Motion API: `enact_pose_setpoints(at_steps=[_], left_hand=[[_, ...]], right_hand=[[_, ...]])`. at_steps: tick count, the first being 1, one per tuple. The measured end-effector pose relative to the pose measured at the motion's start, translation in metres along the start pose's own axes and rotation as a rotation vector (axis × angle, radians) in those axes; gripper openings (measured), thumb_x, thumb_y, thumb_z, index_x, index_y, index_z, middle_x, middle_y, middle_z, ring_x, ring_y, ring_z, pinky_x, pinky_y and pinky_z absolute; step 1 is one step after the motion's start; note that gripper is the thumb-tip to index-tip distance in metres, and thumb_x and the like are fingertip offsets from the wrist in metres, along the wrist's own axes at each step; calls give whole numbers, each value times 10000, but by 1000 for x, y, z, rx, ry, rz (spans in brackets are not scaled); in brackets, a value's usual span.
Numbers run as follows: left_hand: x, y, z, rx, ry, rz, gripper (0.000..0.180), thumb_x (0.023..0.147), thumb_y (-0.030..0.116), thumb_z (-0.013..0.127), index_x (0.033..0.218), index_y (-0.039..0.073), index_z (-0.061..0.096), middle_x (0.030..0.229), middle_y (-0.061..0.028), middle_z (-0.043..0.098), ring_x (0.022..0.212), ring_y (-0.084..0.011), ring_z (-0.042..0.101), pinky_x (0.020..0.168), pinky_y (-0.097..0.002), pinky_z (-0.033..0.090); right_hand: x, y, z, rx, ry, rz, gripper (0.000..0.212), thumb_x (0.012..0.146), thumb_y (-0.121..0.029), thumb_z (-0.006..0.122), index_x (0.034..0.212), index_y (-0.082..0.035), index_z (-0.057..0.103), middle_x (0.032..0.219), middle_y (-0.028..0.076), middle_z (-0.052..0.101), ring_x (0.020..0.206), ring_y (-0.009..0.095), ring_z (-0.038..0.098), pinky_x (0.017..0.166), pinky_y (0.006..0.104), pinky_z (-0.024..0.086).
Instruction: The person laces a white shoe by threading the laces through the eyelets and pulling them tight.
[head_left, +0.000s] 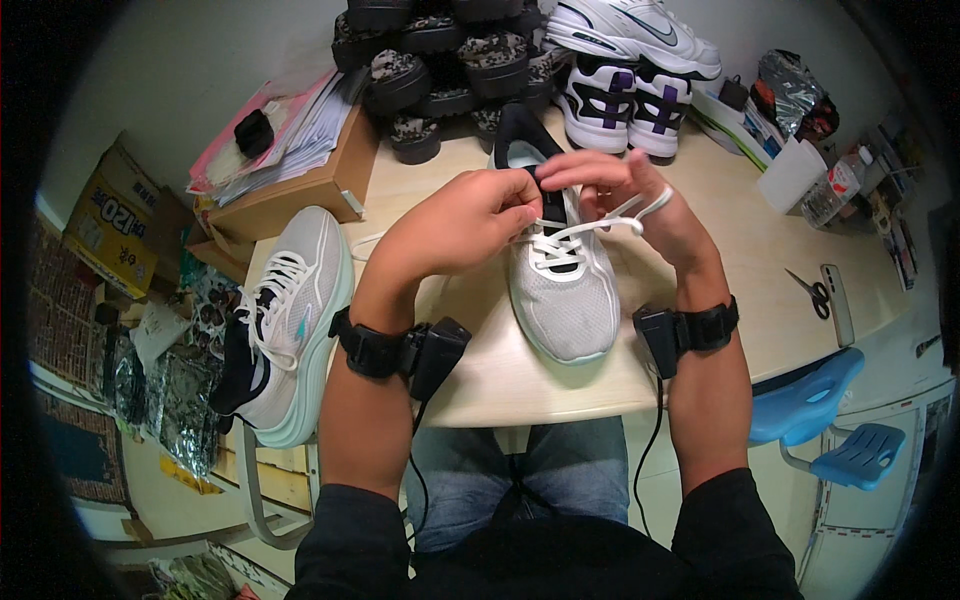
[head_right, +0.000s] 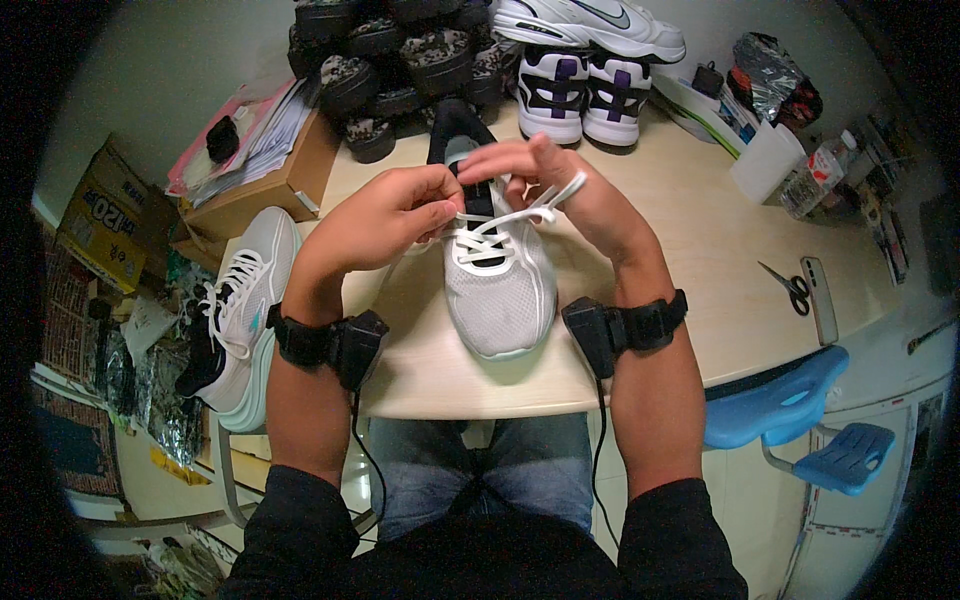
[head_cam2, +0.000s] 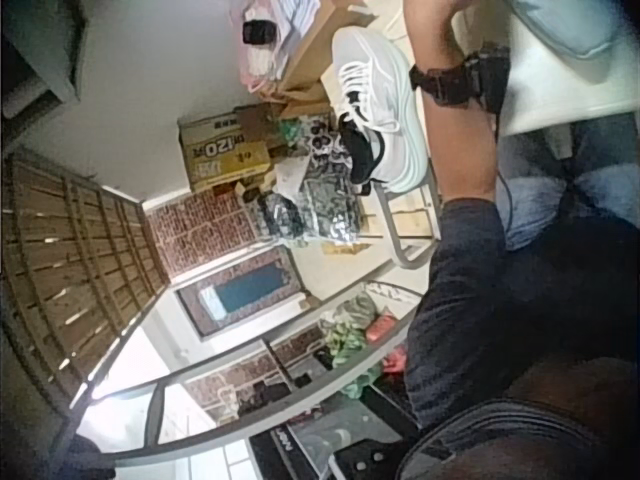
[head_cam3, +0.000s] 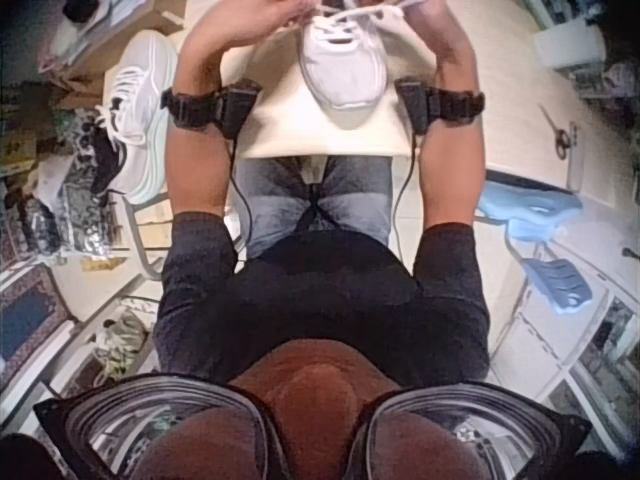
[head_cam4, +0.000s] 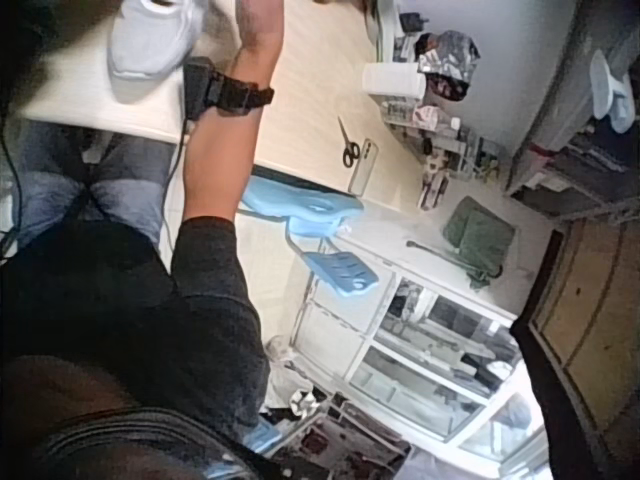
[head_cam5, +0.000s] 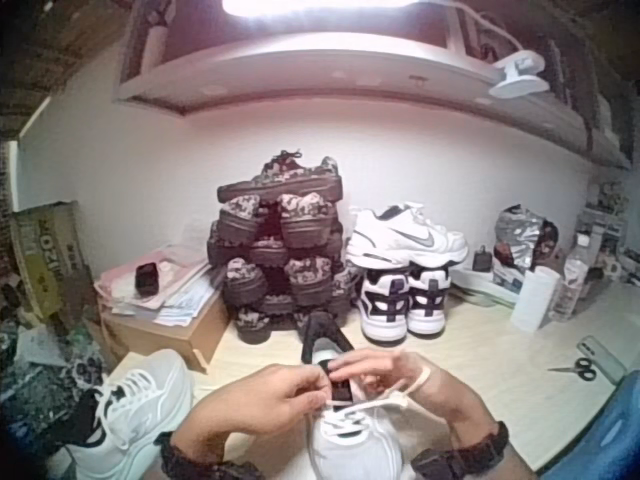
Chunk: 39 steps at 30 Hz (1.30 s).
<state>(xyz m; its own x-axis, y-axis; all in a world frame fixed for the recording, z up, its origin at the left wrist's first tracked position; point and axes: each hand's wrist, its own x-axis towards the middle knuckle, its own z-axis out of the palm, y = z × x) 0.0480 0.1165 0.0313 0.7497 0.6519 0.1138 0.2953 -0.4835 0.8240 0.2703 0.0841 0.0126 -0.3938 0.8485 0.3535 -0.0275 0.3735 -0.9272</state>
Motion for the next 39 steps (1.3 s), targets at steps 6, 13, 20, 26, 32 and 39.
enact_pose_setpoints(at_steps=[6,13,20,26,32,39], left_hand=[[-10,-8,-24,146,-91,-171,114,915,110,517,868,12,553,673,1,513,603,-88,475,554,-243,397],[-21,-20,-44,269,9,-423,189,876,163,555,909,-15,611,700,-75,595,600,-150,543,571,-299,444],[-29,-31,-53,526,188,-473,159,813,124,597,840,-32,612,698,-117,593,627,-176,542,594,-329,447],[-19,-36,-46,549,197,-408,144,765,109,600,813,-19,647,727,-162,631,659,-221,589,610,-348,463],[-21,-36,-43,676,193,-494,171,785,100,548,857,-16,651,826,-228,639,791,-352,636,705,-399,495],[-21,-47,-48,732,270,-573,161,770,77,567,877,-9,651,835,-191,652,766,-284,620,711,-358,489]], right_hand=[[0,-1,-7,-173,11,-38,700,967,-563,237,957,-34,696,908,34,589,706,127,448,662,257,387],[-2,1,-13,-241,56,-55,550,967,-481,376,926,-23,679,813,18,589,732,115,484,664,247,416],[-2,-10,-9,-306,68,68,280,920,-236,543,903,17,662,901,46,598,800,135,542,731,261,442],[-3,-10,-13,-370,32,57,118,823,-66,607,879,23,661,941,54,595,830,129,565,754,252,456],[-6,-15,-18,-306,-43,95,42,766,-26,646,782,11,633,1050,83,591,842,121,563,768,250,454],[-8,-15,-19,-309,-76,91,68,762,-53,640,742,4,609,1106,94,584,854,110,551,759,249,450]])
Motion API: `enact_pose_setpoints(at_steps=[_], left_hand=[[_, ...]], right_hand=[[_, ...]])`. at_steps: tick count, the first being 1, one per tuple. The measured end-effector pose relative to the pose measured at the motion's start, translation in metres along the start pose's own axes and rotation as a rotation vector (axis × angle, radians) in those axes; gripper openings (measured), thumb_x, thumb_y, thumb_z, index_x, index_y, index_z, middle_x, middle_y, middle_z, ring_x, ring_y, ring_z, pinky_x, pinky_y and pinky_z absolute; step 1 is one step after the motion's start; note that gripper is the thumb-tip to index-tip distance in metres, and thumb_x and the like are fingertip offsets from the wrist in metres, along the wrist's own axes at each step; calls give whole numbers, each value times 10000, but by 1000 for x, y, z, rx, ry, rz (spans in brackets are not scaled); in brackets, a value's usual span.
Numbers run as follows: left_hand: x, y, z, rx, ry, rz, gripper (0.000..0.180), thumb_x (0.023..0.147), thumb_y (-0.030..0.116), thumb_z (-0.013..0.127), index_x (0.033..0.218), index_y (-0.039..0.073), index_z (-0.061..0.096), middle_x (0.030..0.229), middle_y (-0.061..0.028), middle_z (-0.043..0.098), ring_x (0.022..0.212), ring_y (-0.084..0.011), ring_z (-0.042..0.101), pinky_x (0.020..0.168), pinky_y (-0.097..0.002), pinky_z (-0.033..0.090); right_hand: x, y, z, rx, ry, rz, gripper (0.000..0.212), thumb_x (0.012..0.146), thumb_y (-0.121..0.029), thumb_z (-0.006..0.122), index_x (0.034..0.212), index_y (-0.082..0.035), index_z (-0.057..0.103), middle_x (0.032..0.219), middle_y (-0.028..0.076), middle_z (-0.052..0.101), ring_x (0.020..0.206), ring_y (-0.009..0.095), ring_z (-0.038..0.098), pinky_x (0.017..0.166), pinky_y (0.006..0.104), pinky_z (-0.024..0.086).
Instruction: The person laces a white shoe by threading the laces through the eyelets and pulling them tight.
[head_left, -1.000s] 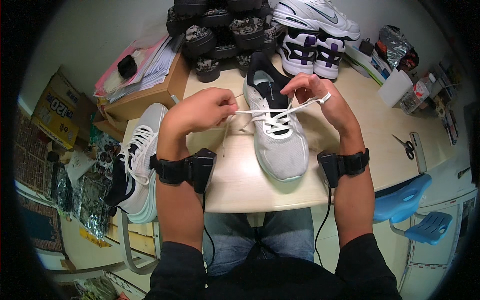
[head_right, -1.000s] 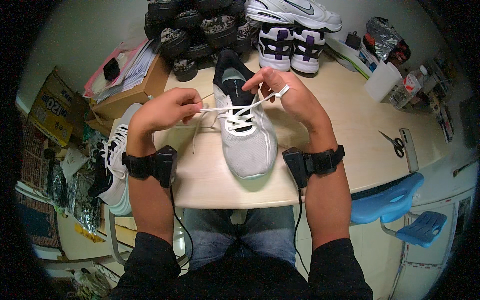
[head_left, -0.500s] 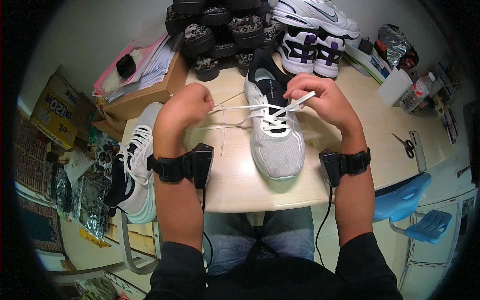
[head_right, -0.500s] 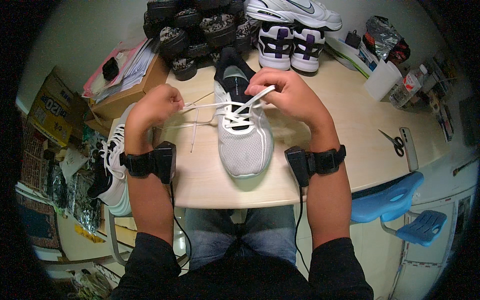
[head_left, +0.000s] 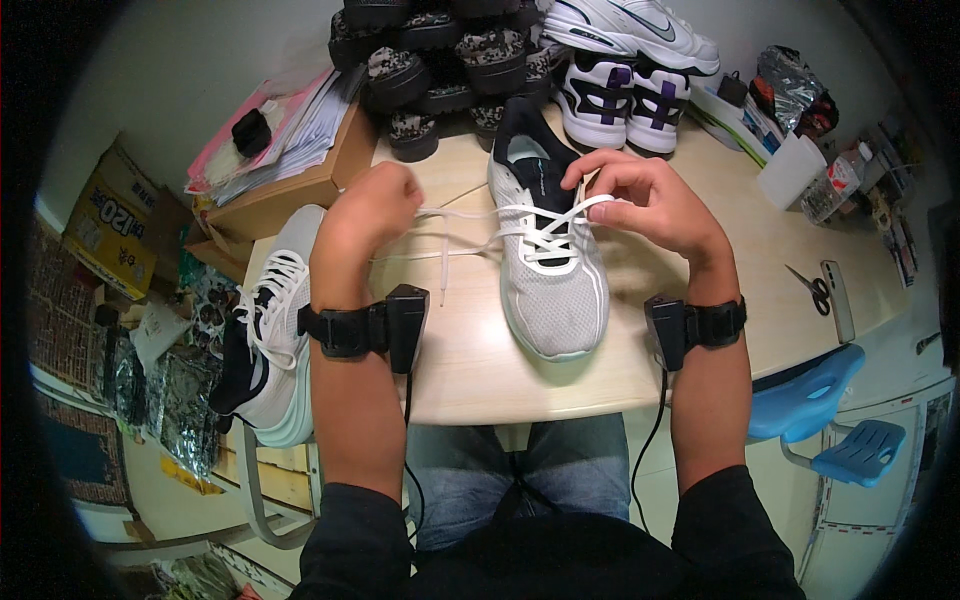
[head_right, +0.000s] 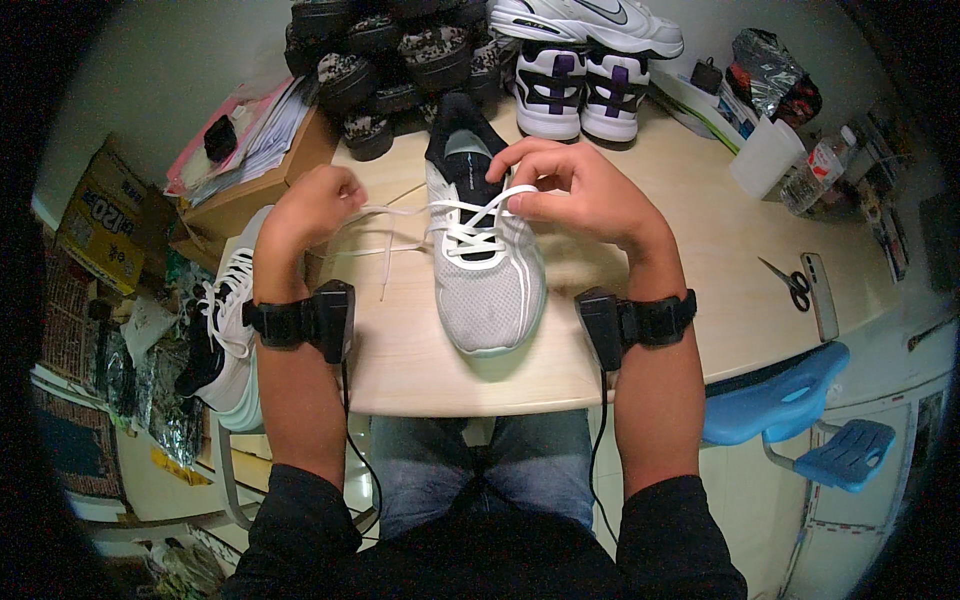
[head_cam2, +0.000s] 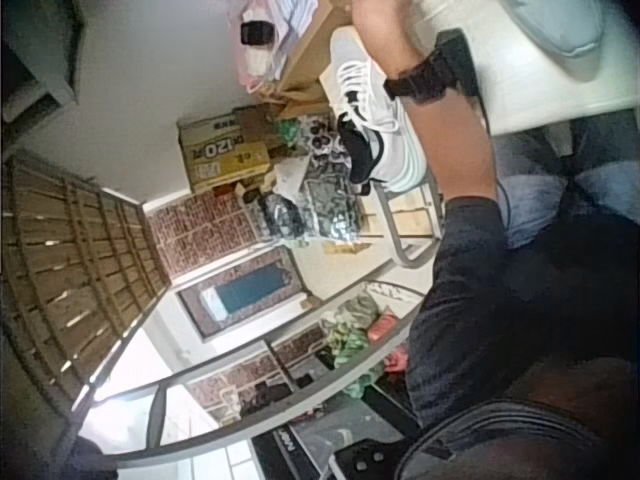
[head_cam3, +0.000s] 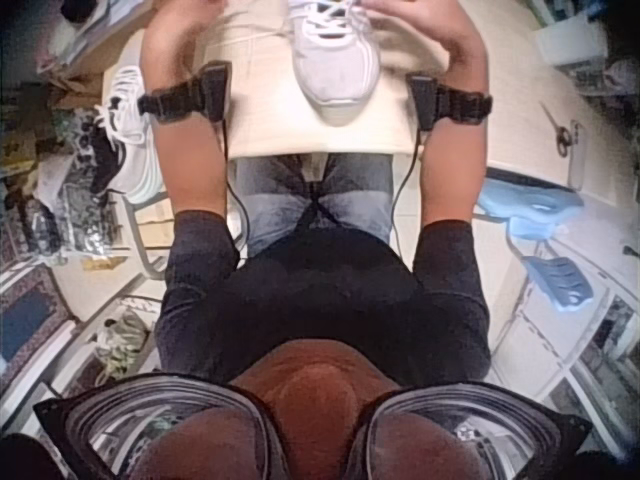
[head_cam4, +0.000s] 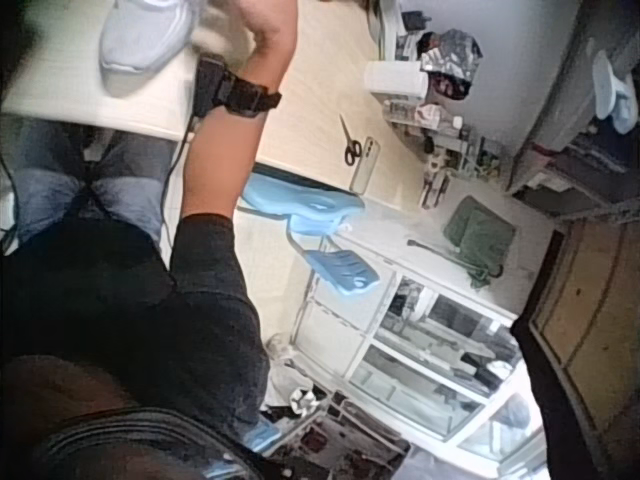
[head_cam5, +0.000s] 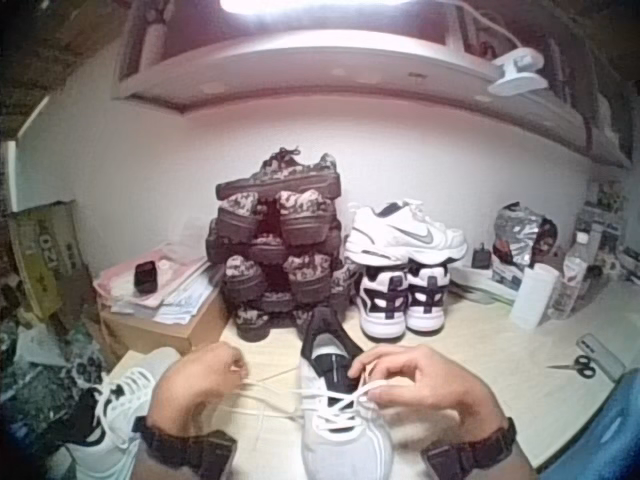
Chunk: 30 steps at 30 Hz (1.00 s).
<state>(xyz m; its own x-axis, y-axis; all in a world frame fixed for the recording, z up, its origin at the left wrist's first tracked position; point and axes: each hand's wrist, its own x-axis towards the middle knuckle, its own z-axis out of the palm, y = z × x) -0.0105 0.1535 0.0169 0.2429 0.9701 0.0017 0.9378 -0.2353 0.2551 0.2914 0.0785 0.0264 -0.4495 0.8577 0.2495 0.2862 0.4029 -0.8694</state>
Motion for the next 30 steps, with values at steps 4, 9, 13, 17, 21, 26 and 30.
enact_pose_setpoints(at_steps=[4,9,13,17,21,26,30], left_hand=[[-11,34,-9,-410,-54,355,160,810,123,602,902,-3,634,825,-109,633,791,-201,594,755,-313,473],[-19,64,-6,-449,-243,490,160,830,150,637,862,-5,615,734,-59,583,670,-132,523,628,-278,440],[-17,62,-3,-467,-232,519,162,826,143,650,817,-6,587,706,-51,558,649,-127,503,599,-276,425],[-13,43,-5,-449,-223,525,161,834,131,639,793,-6,564,713,-47,556,664,-121,500,612,-273,427],[-13,34,-9,-455,-298,418,168,839,121,627,779,-7,537,720,-44,558,671,-123,495,625,-281,431],[-14,35,-11,-301,-353,374,158,848,120,612,779,0,537,705,-71,566,665,-142,498,615,-300,427],[-13,25,-11,-233,-319,321,173,840,141,626,777,0,547,691,-92,567,640,-162,497,593,-318,426]], right_hand=[[1,-1,0,-36,-15,-21,87,767,-72,642,748,7,609,1115,98,579,849,109,552,760,251,451],[0,0,0,4,-21,-2,98,784,-76,621,754,15,603,1119,106,575,847,112,554,768,253,454],[0,1,0,10,-26,-5,94,789,-74,609,760,15,603,1128,110,571,849,116,555,772,255,456],[1,0,-1,42,-26,3,86,782,-67,604,759,15,599,1138,115,567,858,125,556,788,263,456],[1,1,1,41,-31,-3,77,779,-58,593,753,15,595,1145,117,566,860,125,553,787,263,453],[1,1,1,11,-19,1,80,790,-64,596,769,12,612,1118,88,581,821,108,543,748,248,447],[2,-2,4,23,5,14,89,800,-74,611,815,9,638,1073,67,594,822,111,546,744,248,453]])
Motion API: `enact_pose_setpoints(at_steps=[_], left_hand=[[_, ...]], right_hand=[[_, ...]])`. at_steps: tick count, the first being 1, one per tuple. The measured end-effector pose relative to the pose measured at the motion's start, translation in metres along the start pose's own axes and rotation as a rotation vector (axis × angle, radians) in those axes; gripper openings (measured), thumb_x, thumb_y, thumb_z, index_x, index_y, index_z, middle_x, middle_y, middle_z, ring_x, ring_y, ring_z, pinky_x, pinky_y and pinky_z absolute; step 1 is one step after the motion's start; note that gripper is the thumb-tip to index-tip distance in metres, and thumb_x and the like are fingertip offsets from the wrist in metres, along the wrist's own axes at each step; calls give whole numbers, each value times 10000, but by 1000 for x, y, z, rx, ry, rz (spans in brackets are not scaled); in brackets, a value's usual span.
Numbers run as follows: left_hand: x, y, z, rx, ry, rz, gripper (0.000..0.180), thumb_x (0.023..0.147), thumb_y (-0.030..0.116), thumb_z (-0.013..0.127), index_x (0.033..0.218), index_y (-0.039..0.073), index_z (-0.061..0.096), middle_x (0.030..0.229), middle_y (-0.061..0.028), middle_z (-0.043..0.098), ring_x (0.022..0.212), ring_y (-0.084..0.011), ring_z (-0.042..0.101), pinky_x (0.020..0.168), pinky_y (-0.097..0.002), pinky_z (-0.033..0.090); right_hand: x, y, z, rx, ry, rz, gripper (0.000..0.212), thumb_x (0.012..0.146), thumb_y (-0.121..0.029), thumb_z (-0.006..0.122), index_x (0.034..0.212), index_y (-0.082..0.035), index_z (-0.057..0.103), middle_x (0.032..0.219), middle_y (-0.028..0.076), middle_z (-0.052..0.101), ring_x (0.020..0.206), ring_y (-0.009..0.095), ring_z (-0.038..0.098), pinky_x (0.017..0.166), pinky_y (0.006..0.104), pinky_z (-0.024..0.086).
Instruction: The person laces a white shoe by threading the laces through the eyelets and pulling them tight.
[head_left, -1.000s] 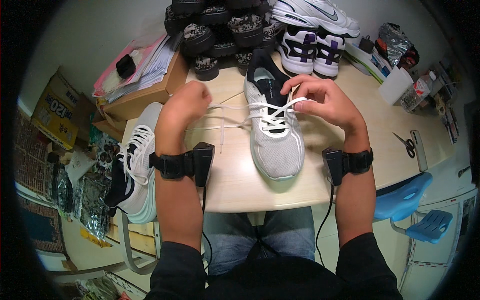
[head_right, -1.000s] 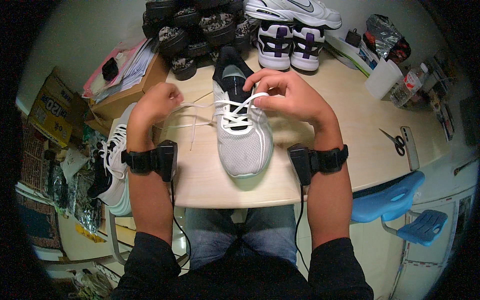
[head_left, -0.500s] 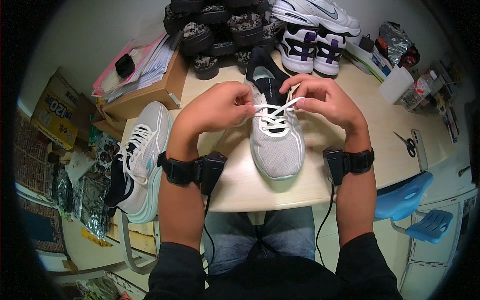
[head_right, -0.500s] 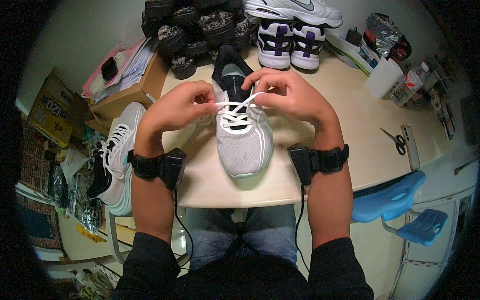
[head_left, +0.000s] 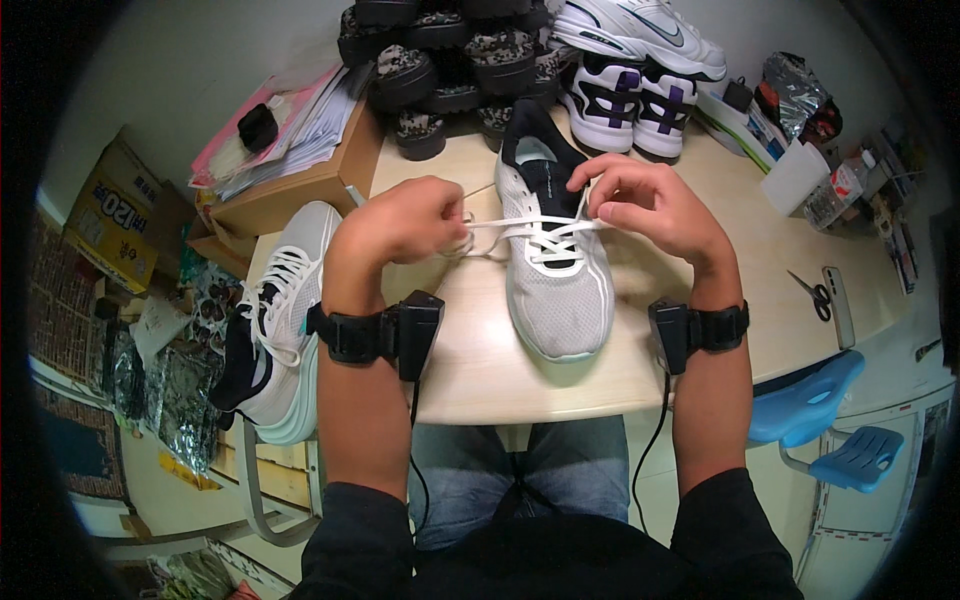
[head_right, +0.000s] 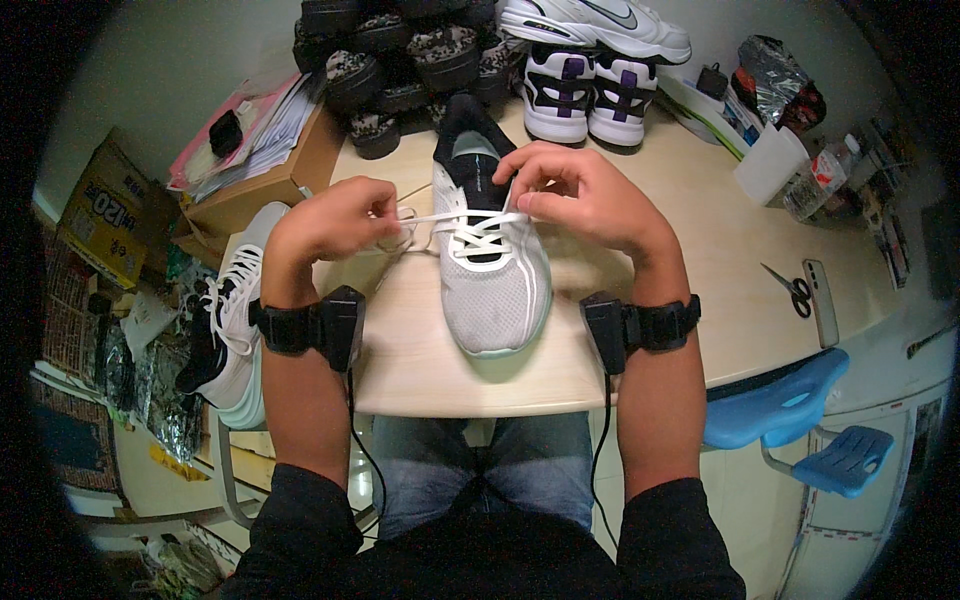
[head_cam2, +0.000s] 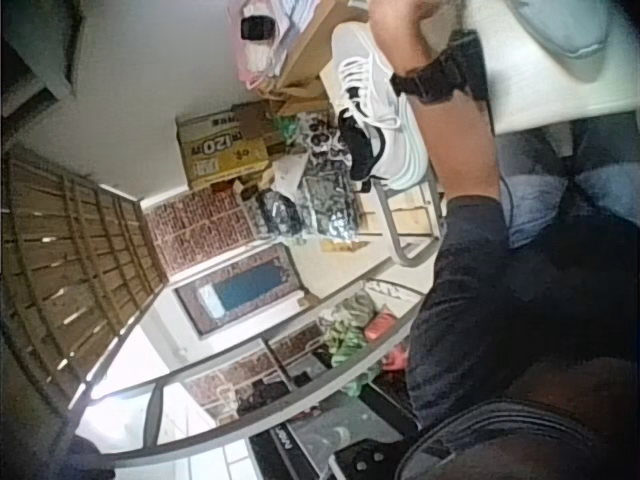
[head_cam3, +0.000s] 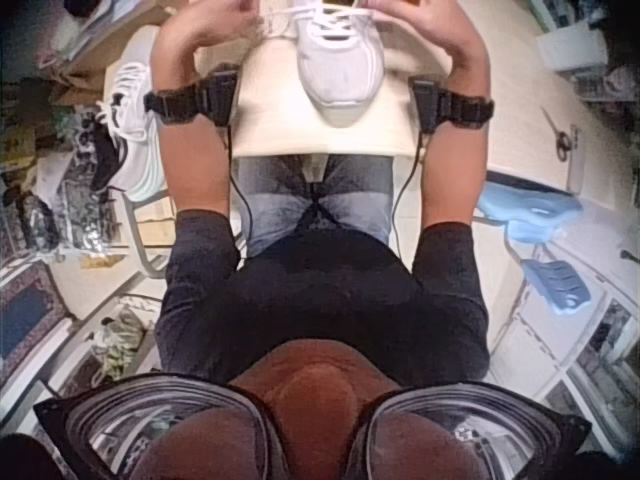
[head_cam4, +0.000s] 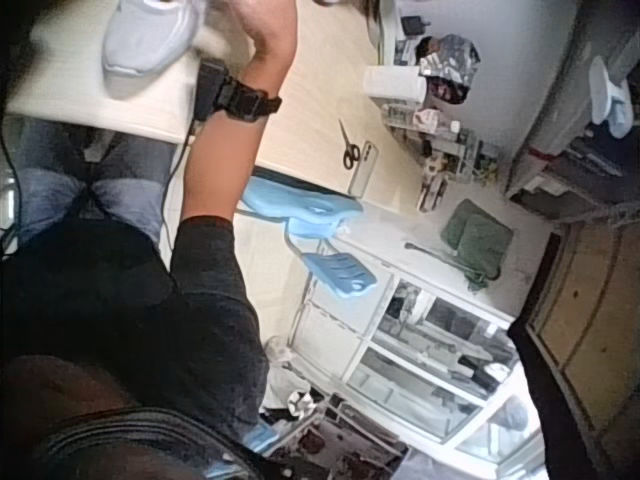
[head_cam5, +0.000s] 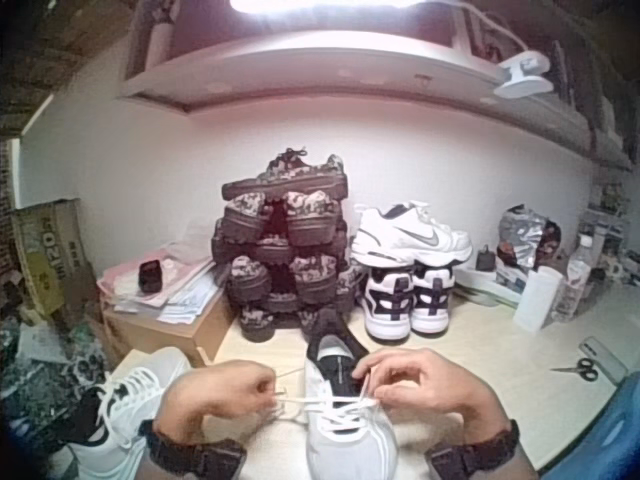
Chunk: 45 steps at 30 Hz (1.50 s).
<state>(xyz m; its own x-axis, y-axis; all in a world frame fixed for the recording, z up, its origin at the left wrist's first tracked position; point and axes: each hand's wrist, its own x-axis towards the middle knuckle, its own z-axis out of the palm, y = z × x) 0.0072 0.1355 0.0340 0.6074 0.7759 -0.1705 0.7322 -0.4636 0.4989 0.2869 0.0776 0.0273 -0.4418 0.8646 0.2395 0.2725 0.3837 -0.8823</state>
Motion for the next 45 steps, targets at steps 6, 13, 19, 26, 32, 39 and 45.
enact_pose_setpoints(at_steps=[6,13,19,26,32,39,45], left_hand=[[1,-25,-3,179,68,-257,168,777,158,665,771,0,608,777,-161,630,690,-263,597,616,-362,469],[-3,4,-4,-293,31,9,145,836,128,640,821,0,576,752,-43,609,669,-112,526,614,-270,447],[-13,40,-5,-696,-67,357,168,867,160,652,800,24,580,699,18,557,626,-41,474,550,-202,381],[-9,25,-9,-692,47,293,201,845,194,685,750,21,643,624,44,543,570,-20,426,490,-200,320],[-3,43,2,-731,71,342,199,834,200,696,761,20,650,634,38,557,562,-15,443,479,-191,323],[3,32,3,-749,55,262,195,848,205,675,768,39,611,669,28,559,563,-39,471,503,-196,374],[22,-16,2,-445,340,-139,204,865,228,630,822,29,624,676,2,556,562,-75,476,501,-232,398]], right_hand=[[1,1,2,42,29,-22,114,818,-73,598,879,13,643,1059,78,591,872,139,558,802,265,455],[-1,-14,3,178,-68,103,262,823,-76,589,1064,22,623,1157,86,577,685,96,545,646,233,466],[-6,-24,24,441,-293,-2,521,861,-158,591,1334,-7,436,982,80,610,582,47,463,514,188,395],[-10,-22,8,569,-218,-21,381,893,-212,601,1193,13,540,634,-54,479,465,10,338,419,174,246],[0,-34,33,359,-204,224,189,905,-185,590,982,-16,629,587,-55,471,463,13,363,416,183,264],[-14,-9,-8,946,-41,-374,241,956,-275,456,881,-65,545,544,-67,286,398,54,263,380,212,237],[-38,20,-69,1469,386,-503,209,959,-215,451,842,-61,529,522,-36,283,419,66,254,427,225,226]])
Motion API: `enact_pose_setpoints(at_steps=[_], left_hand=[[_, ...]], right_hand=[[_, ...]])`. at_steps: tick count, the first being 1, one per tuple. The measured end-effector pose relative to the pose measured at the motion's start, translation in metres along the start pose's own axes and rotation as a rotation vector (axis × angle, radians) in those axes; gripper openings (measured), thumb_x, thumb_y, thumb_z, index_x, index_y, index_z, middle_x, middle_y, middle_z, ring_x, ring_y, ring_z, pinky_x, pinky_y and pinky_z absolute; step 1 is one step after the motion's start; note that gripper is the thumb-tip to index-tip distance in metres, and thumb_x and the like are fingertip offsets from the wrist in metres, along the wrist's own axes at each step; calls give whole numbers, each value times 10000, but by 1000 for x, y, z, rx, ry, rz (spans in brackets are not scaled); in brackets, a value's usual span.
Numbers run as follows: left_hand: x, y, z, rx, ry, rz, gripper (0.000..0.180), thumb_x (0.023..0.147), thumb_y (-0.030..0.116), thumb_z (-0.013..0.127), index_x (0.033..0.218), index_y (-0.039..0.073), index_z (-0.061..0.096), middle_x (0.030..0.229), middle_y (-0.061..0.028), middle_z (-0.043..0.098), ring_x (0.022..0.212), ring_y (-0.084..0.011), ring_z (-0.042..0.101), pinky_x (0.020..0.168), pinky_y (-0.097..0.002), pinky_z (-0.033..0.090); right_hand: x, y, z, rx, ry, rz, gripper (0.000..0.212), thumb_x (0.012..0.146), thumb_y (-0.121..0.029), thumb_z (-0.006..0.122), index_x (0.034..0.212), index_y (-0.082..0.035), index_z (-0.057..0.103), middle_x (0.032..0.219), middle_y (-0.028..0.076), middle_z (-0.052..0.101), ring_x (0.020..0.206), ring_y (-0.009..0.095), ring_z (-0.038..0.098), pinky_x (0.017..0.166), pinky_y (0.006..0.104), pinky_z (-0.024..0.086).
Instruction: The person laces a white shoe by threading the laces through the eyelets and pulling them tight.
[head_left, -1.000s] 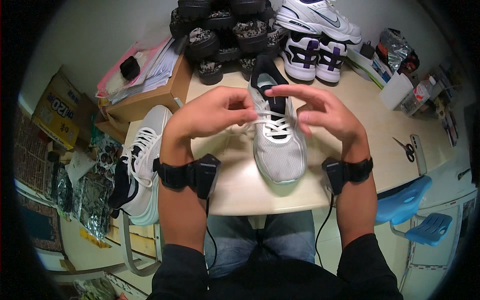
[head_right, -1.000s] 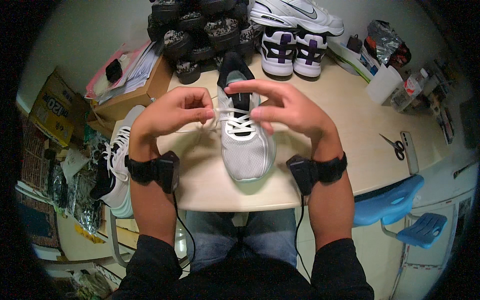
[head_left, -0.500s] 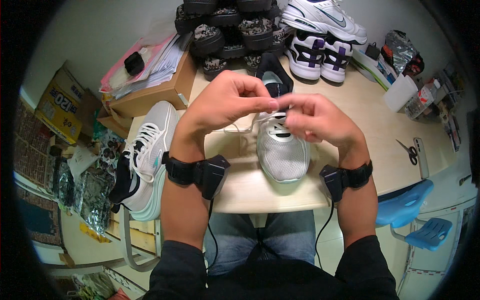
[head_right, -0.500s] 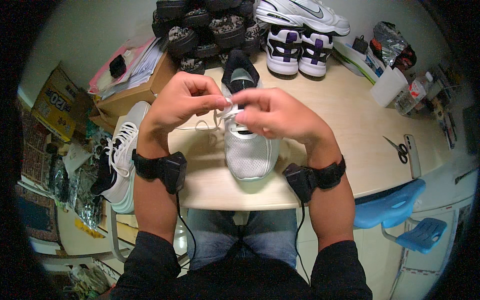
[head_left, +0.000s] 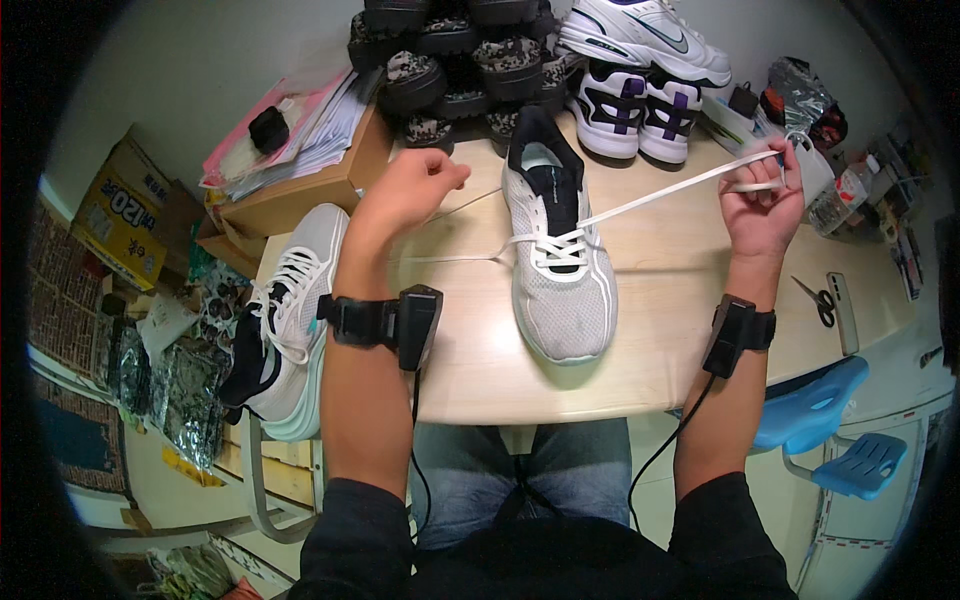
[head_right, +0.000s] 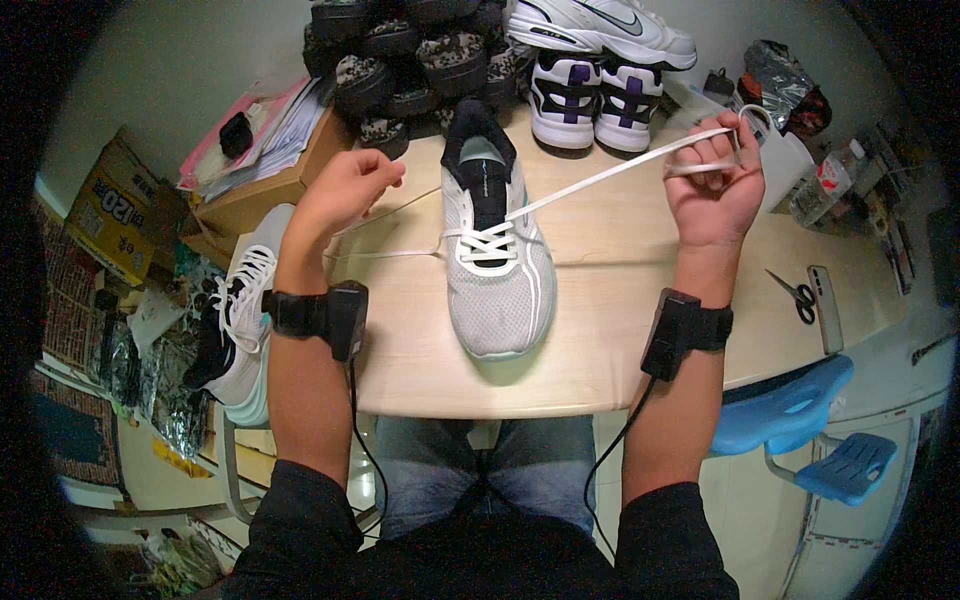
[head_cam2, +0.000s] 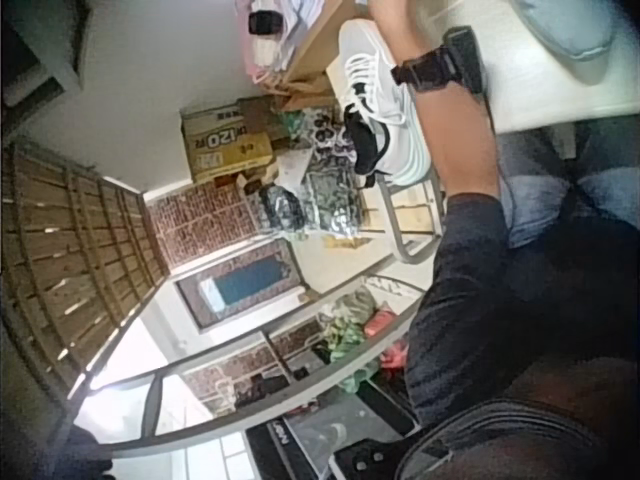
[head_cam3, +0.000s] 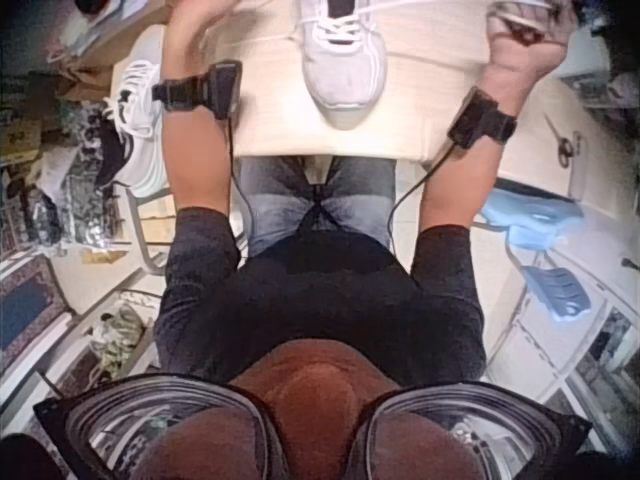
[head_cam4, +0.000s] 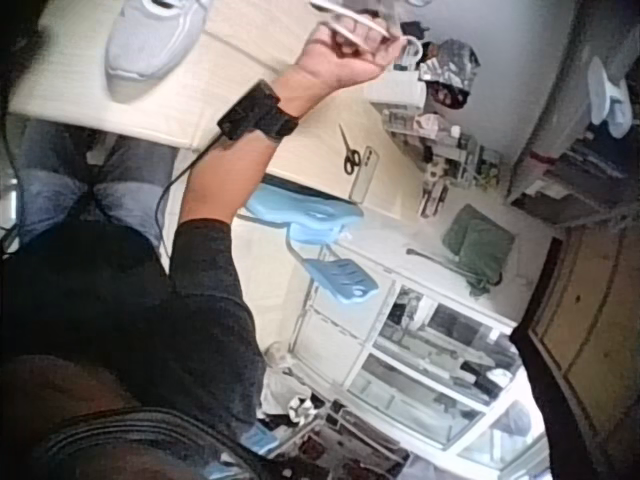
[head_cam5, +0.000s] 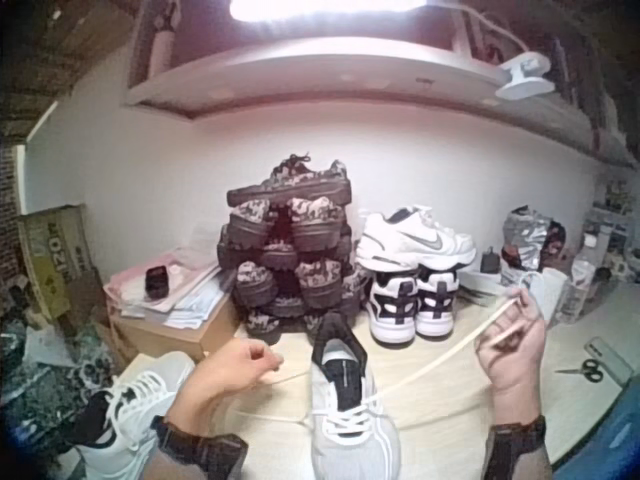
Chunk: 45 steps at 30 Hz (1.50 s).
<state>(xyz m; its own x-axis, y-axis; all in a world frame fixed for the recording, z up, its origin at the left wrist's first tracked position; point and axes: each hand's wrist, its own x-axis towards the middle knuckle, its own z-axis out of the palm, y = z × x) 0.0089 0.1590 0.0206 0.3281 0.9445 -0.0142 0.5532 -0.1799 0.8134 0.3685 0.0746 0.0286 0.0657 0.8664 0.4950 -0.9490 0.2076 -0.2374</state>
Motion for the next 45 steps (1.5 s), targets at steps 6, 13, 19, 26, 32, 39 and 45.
enact_pose_setpoints(at_steps=[6,13,19,26,32,39,45], left_hand=[[20,-35,19,175,-29,18,271,777,235,661,862,-22,641,754,-124,647,663,-240,609,637,-354,488],[23,-41,26,511,-15,40,134,763,100,633,837,-12,625,792,-141,653,729,-255,619,680,-352,486],[19,-36,27,448,54,38,142,776,76,580,883,3,637,862,-200,648,846,-348,622,754,-386,486],[24,-33,37,453,-40,138,164,793,110,636,899,-14,620,808,-137,654,729,-241,613,690,-331,487],[8,-6,22,242,-65,160,116,806,70,621,884,-15,603,767,-89,635,722,-162,602,663,-292,481],[-13,20,17,-116,-264,279,84,804,-31,623,877,-8,586,788,-11,611,704,-77,554,651,-218,463],[-16,26,18,-155,-326,292,87,819,6,643,897,-7,606,790,-15,622,701,-64,558,638,-209,457]], right_hand=[[3,1,-23,-105,478,-119,192,948,-142,452,775,-58,466,569,-20,366,480,90,321,467,239,274],[9,15,-27,-183,845,-173,213,942,-153,450,750,-69,413,754,99,542,563,150,399,525,282,348],[9,29,-11,-141,768,20,145,920,-140,475,966,-11,526,1006,140,606,587,139,415,558,281,388],[7,45,-8,-416,502,90,228,908,-144,489,1071,4,551,889,77,578,586,118,427,570,263,387],[5,50,2,-520,303,217,196,907,-161,514,1013,-13,587,735,35,569,552,110,444,548,244,364],[1,69,20,-798,183,353,228,927,-199,502,1004,-8,603,694,17,578,517,71,475,500,203,369],[-5,87,33,-1033,63,590,249,935,-218,513,983,-7,638,670,17,581,500,47,463,459,178,362]])
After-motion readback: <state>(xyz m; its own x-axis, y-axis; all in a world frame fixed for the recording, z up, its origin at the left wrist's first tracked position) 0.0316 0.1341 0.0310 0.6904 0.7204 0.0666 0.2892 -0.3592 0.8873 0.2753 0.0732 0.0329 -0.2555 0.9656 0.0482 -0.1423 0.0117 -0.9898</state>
